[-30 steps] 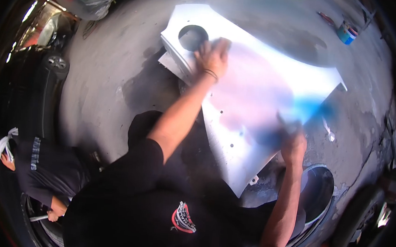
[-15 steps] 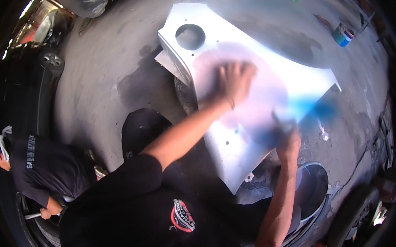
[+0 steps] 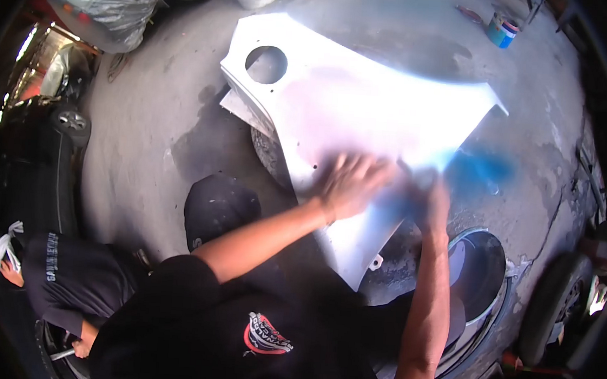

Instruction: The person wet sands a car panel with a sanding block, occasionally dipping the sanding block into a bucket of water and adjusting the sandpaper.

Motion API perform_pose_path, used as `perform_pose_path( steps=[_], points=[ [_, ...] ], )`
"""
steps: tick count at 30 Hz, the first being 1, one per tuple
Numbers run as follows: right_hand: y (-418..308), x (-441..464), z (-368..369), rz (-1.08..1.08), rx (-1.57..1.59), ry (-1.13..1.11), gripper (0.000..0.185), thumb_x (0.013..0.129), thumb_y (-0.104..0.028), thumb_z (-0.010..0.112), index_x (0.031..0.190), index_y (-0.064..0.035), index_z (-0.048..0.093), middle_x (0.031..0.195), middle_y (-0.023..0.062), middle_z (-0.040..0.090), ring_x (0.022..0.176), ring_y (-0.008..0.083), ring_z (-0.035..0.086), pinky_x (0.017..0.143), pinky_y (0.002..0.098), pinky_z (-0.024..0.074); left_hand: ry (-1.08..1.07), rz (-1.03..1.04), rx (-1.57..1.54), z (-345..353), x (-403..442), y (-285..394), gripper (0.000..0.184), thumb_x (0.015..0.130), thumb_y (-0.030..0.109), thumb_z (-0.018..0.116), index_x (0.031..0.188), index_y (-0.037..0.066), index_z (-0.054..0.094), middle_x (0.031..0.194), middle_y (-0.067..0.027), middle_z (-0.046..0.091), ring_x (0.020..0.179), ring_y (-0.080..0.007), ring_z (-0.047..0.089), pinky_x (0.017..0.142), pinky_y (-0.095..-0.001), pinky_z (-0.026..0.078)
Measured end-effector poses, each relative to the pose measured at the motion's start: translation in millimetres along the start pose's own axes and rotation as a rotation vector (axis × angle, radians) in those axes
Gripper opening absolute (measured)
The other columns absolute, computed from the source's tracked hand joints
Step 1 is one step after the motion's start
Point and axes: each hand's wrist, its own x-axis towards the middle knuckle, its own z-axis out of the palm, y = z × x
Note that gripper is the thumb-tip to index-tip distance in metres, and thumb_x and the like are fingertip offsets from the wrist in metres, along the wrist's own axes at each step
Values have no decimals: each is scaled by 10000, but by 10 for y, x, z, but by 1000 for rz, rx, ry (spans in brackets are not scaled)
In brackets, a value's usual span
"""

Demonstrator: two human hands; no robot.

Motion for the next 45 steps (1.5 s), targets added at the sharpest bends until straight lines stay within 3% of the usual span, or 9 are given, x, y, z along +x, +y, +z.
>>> perform_pose_path(
  steps=[5, 14, 24, 32, 34, 35, 37, 42, 45],
  points=[
    [504, 95, 241, -144, -105, 123, 359, 946, -165, 753, 1240, -21, 604, 1047, 161, 723, 937, 342, 710, 844, 451, 572, 96, 105, 50, 133, 380, 31, 488, 913, 199, 678, 1397, 256, 647, 1292, -115, 614, 1223, -346, 578, 1005, -550, 397],
    [570, 100, 145, -41, 296, 27, 574, 904, -11, 757, 1440, 6, 552, 1034, 124, 696, 899, 257, 684, 784, 386, 582, 106, 98, 17, 158, 573, 197, 282, 930, 228, 699, 1211, 213, 682, 1225, -133, 600, 1192, -348, 565, 1036, -584, 389],
    [572, 193, 135, 3, 353, 25, 235, 958, -122, 720, 1145, -30, 612, 858, 104, 717, 703, 225, 693, 641, 391, 572, 15, 114, 32, 156, 362, 10, 549, 938, 244, 721, 1471, 202, 594, 1240, -132, 585, 1194, -349, 543, 1000, -541, 373],
    [619, 185, 228, 25, 315, 22, 270, 875, -86, 746, 1111, -45, 621, 916, 116, 706, 826, 272, 707, 740, 432, 570, 37, 68, 43, 185, 713, 179, 397, 931, 250, 733, 1323, 211, 676, 1246, -138, 610, 1181, -353, 571, 1023, -530, 370],
    [772, 190, 403, -350, 236, 294, 560, 1180, -456, 340, 953, -60, 665, 702, 18, 588, 606, 133, 566, 549, 340, 477, -73, 64, 159, 466, 1258, 127, 275, 942, 242, 710, 1209, 185, 675, 1264, -142, 621, 1210, -353, 571, 1039, -537, 373],
    [694, 126, 329, -344, 230, 289, 560, 1180, -456, 340, 953, -60, 665, 702, 18, 588, 606, 133, 566, 549, 340, 477, -77, 60, 150, 493, 1426, 160, 275, 942, 242, 710, 1209, 185, 675, 1264, -142, 621, 1210, -353, 571, 1039, -537, 373],
    [380, 69, 94, 60, 351, 40, 268, 871, -84, 743, 1113, -39, 637, 931, 135, 704, 831, 324, 694, 763, 435, 567, -177, -155, 131, 418, 1740, 274, 188, 975, 227, 640, 1155, 180, 667, 1265, -153, 627, 1223, -351, 572, 1052, -546, 375],
    [539, 117, 274, -19, 230, 155, 399, 883, -48, 709, 1273, 16, 654, 986, 130, 749, 877, 265, 733, 774, 405, 586, 152, 140, 241, 777, 968, 414, 244, 956, 212, 619, 1190, 185, 686, 1244, -192, 622, 1218, -359, 573, 1033, -556, 389],
    [802, 107, 364, -36, 271, 122, 471, 904, -44, 684, 1357, 66, 621, 1000, 138, 751, 914, 241, 742, 769, 395, 599, -225, -4, 67, 586, 1406, 474, 358, 996, 221, 568, 1336, 209, 678, 1257, -134, 644, 1314, -333, 530, 1099, -602, 359]
  ],
)
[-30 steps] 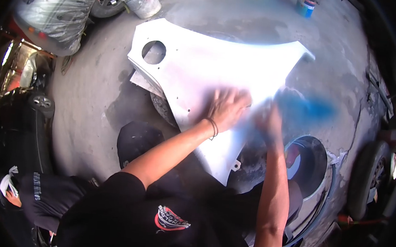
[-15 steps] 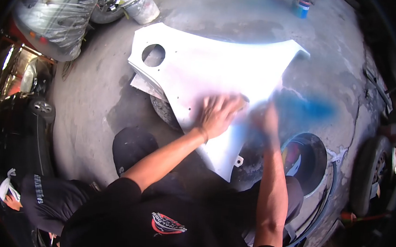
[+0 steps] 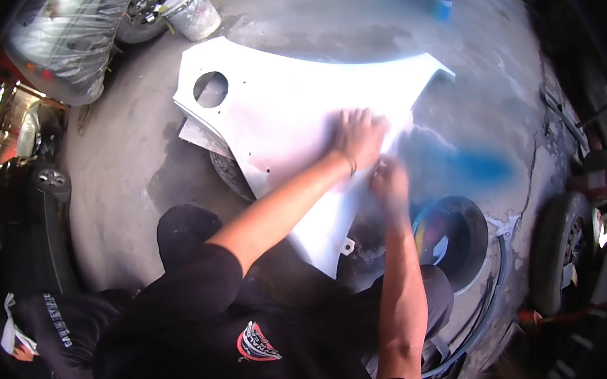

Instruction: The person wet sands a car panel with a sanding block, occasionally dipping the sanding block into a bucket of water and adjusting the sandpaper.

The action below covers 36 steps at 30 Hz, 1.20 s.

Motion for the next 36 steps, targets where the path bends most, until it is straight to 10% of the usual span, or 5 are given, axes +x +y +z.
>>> perform_pose_path(
  steps=[19, 21, 26, 31, 36],
  points=[
    [-247, -30, -120, 89, 224, 79, 330, 1027, -192, 662, 1288, 2, 607, 939, 48, 656, 766, 147, 629, 651, 316, 529, 178, 166, -120, -268, -1393, -497, 414, 989, 269, 638, 1402, 289, 638, 1384, -92, 617, 1356, -319, 541, 1114, -667, 386],
    [-603, -28, -192, 392, 126, 50, 492, 1016, -262, 630, 1427, 6, 611, 1181, 228, 738, 1021, 304, 727, 912, 397, 562, 147, 171, -40, -358, -1711, -650, 485, 992, 257, 645, 1468, 335, 594, 1459, -76, 577, 1417, -316, 507, 1137, -690, 366],
    [-793, -95, -187, 429, 107, 22, 499, 1031, -270, 618, 1428, 31, 596, 1207, 248, 732, 1035, 336, 728, 923, 421, 556, 264, -119, -39, -363, -1009, -1069, 391, 984, 189, 624, 1360, 295, 619, 1318, -110, 588, 1243, -330, 549, 1004, -576, 376],
    [-1309, -182, -10, -417, -643, 298, 432, 987, -289, 698, 1291, 15, 653, 1130, 265, 711, 1013, 428, 708, 910, 509, 561, 471, -398, 101, -109, -1036, -455, 481, 1017, 337, 559, 1437, 103, 579, 1288, -189, 617, 1226, -387, 560, 1001, -633, 377],
    [-1575, -255, 558, -211, -651, 18, 528, 906, -368, 762, 1258, 13, 662, 1103, 219, 718, 1069, 443, 689, 898, 513, 586, 444, -304, -234, -713, -1499, -779, 416, 999, 229, 624, 1391, 93, 623, 1262, -160, 676, 1198, -388, 622, 1058, -608, 428]
  ],
)
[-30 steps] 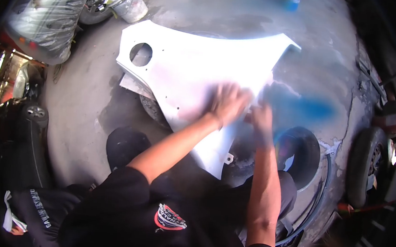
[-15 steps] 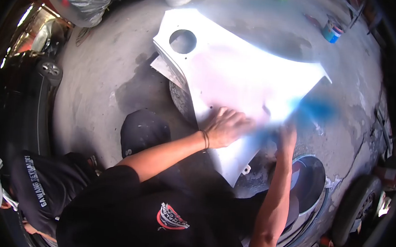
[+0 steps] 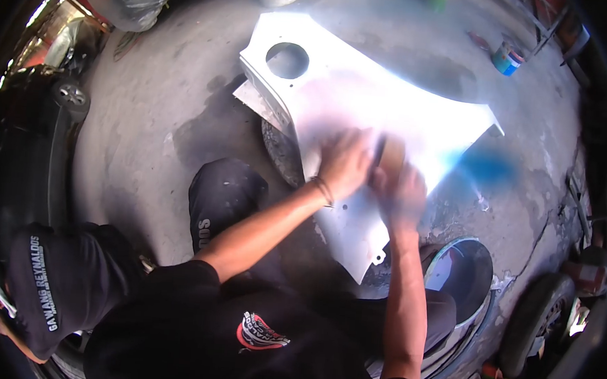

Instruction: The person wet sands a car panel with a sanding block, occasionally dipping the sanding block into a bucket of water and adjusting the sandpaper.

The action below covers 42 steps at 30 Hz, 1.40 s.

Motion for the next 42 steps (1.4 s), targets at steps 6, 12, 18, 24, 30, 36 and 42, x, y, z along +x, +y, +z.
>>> perform_pose_path(
  steps=[6, 12, 18, 24, 30, 36, 42],
  points=[
    [-5, 266, 547, -374, -83, 400, 342, 849, -210, 817, 1116, -43, 684, 946, 138, 675, 846, 369, 659, 768, 482, 558, 357, -425, -207, -266, -192, -1268, 334, 952, 218, 746, 1223, 36, 676, 1106, -139, 685, 1070, -332, 660, 978, -468, 515],
    [70, -157, 366, -609, 150, 149, 351, 884, -45, 698, 1234, -22, 690, 1175, 184, 716, 1086, 393, 678, 1003, 526, 510, 488, -854, -216, 117, -196, -1966, 484, 982, 344, 681, 1227, -70, 632, 1269, -274, 646, 1245, -421, 616, 1048, -498, 490],
    [242, 135, 673, -861, 90, 24, 427, 929, -24, 675, 1355, -2, 656, 1338, 208, 700, 1180, 385, 680, 1037, 498, 503, 384, -1041, -408, 156, -308, -1283, 602, 1102, 528, 504, 1037, -22, 742, 1009, -275, 742, 1005, -464, 723, 910, -531, 542],
    [-264, 743, 973, -754, 95, 18, 391, 950, -23, 676, 1341, -13, 670, 1285, 163, 726, 1155, 368, 685, 989, 508, 519, 450, -896, -853, 545, -561, -1425, 622, 1117, 533, 537, 852, -28, 575, 726, -131, 528, 705, -210, 496, 705, -412, 452],
    [-491, 151, 582, -750, 232, -194, 400, 901, -55, 739, 1295, -8, 694, 1292, 182, 708, 1196, 415, 652, 1047, 547, 495, 467, -807, -871, 324, -502, -1294, 622, 1140, 496, 510, 807, -29, 527, 685, -79, 377, 710, -149, 385, 666, -408, 400],
    [-299, 1072, 904, -846, -20, 142, 295, 966, -128, 747, 1237, -29, 684, 1162, 153, 713, 1085, 340, 685, 953, 481, 538, 335, -620, -529, 35, -514, -1312, 510, 1145, 460, 470, 971, -10, 564, 755, -178, 557, 684, -347, 517, 695, -482, 450],
    [-847, 843, -219, 36, 762, -408, 431, 1004, -152, 721, 1391, 19, 638, 1257, 98, 702, 1076, 220, 669, 956, 354, 549, 346, -577, -350, -518, -214, -1222, 321, 1093, 415, 540, 1072, 105, 622, 998, -167, 720, 899, -422, 704, 769, -535, 545]
  ],
)
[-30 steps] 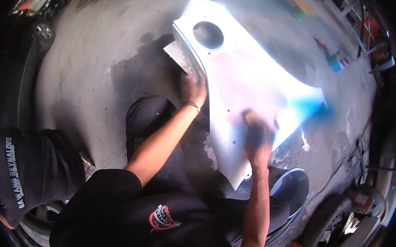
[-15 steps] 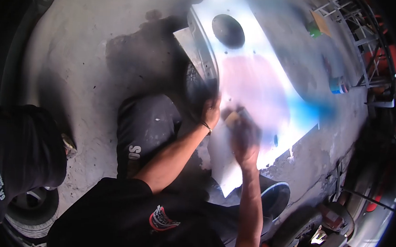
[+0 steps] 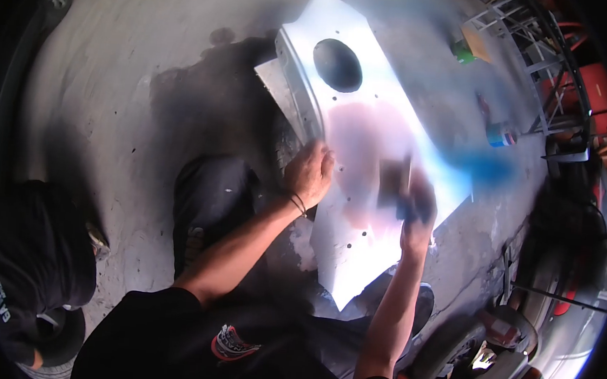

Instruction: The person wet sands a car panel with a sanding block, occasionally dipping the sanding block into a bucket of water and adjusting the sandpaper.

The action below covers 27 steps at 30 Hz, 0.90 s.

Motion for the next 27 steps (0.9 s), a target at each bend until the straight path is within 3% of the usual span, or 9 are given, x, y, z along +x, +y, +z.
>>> perform_pose_path(
  steps=[2, 5, 8, 10, 11, 15, 16, 18, 27],
  points=[
    [-232, -273, -39, -50, 145, -46, 457, 976, -159, 753, 1385, 12, 642, 1258, 79, 693, 1055, 189, 658, 932, 337, 542, -404, 4, -78, -43, 233, 96, 453, 1097, 533, 530, 1087, 102, 668, 970, -140, 746, 836, -391, 724, 747, -502, 571],
    [-308, -473, 34, -220, 162, -99, 484, 922, -117, 806, 1370, -10, 656, 1237, 49, 695, 1036, 158, 650, 921, 330, 533, -1288, -631, -986, -50, 466, 296, 746, 1055, 739, 467, 1197, 42, 692, 975, -117, 759, 878, -287, 768, 842, -420, 642],
    [-480, -698, 40, -150, -220, -199, 569, 816, 46, 820, 1356, -66, 677, 1339, 51, 701, 1369, 268, 587, 1191, 447, 421, -1369, -834, -1243, -12, 308, 517, 703, 1052, 705, 521, 1231, 45, 687, 1053, -124, 745, 938, -281, 770, 888, -421, 646],
    [-345, -717, 63, -696, -939, -47, 476, 855, 54, 782, 1304, -89, 716, 1418, 96, 665, 1443, 358, 545, 1207, 513, 416, -1333, -811, -1243, 57, 82, 492, 612, 1051, 607, 620, 1289, 46, 678, 1179, -94, 715, 1035, -256, 750, 907, -427, 645],
    [-286, -772, 100, -697, -1036, 67, 379, 886, 37, 760, 1242, -94, 760, 1476, 139, 620, 1489, 419, 491, 1222, 559, 399, -1256, -680, -1160, 144, 6, 444, 564, 1047, 549, 658, 1306, 48, 674, 1223, -77, 696, 1096, -236, 727, 919, -426, 641],
    [258, -958, 89, -399, -638, 395, 449, 971, -38, 744, 1410, -103, 679, 1531, 154, 582, 1445, 344, 537, 1181, 493, 459, -970, -518, -1180, 312, -287, 648, 540, 1063, 432, 692, 1421, 32, 631, 1323, -46, 670, 1173, -127, 647, 918, -317, 591],
    [250, -987, 215, -138, -7, 447, 405, 1020, -93, 728, 1409, -39, 631, 1421, 122, 628, 1331, 259, 608, 1121, 414, 507, -921, -475, -1182, 355, -378, 683, 556, 1068, 428, 689, 1442, 23, 616, 1320, -47, 677, 1145, -123, 654, 914, -306, 582],
    [131, -1004, 251, 80, 434, 405, 345, 1038, -125, 728, 1339, 5, 621, 1298, 90, 645, 1236, 202, 637, 1071, 365, 527, -997, -385, -1086, 519, -575, 578, 556, 1069, 412, 693, 1455, 22, 600, 1297, -51, 688, 1119, -129, 665, 922, -313, 581],
    [426, -1277, 202, -202, -155, 323, 440, 1018, -108, 744, 1406, 0, 567, 1313, 110, 662, 1124, 196, 669, 961, 364, 574, -885, -91, -840, 588, -769, 576, 456, 1116, 311, 637, 1467, 22, 613, 1333, -54, 720, 1198, -140, 675, 1047, -317, 543]
  ],
)
